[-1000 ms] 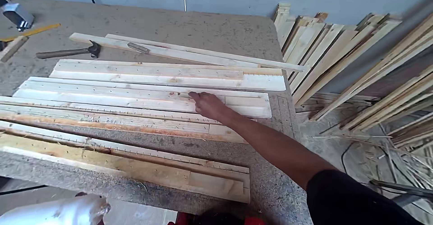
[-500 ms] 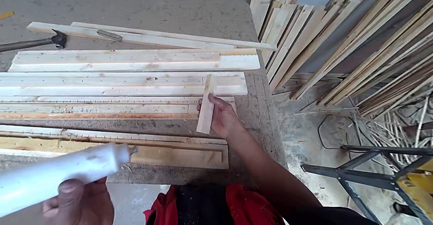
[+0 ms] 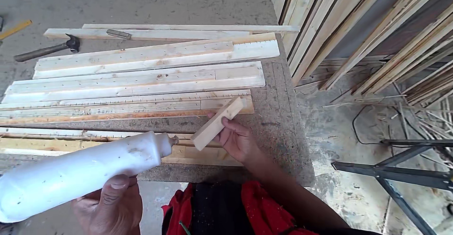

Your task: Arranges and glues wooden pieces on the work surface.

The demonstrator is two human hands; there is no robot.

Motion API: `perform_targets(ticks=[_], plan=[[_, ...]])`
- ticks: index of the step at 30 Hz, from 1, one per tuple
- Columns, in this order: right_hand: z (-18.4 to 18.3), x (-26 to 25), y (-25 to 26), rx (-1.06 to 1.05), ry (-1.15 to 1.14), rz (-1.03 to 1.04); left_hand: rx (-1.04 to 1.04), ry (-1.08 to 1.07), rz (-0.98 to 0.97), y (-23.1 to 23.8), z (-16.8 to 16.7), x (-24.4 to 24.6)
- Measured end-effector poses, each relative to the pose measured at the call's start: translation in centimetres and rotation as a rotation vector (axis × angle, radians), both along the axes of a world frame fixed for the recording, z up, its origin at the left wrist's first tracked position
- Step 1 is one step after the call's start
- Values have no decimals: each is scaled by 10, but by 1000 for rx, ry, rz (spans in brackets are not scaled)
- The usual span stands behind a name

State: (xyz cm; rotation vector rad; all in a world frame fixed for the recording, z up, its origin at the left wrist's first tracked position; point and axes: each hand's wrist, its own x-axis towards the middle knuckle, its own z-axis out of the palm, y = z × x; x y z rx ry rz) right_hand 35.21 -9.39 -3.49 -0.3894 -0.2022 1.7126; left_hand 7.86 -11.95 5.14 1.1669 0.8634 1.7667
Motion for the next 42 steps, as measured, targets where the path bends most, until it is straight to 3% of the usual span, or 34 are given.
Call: perform_targets(ticks=[7,14,21,26,42], plan=[[-10,8,-4,268,175,101,29,10,59,-7,-3,-1],[-2,2,-10,137,-437,101,-18,56,-14,4,7,11],[9,-3,-19,26,-366,166,-1,122,-84,28,11,33],[11,1,-20,207,-374,143,8,136,-114,41,13,40],[9,6,-17,384,-312,244,105,214,-140,58,15,69]])
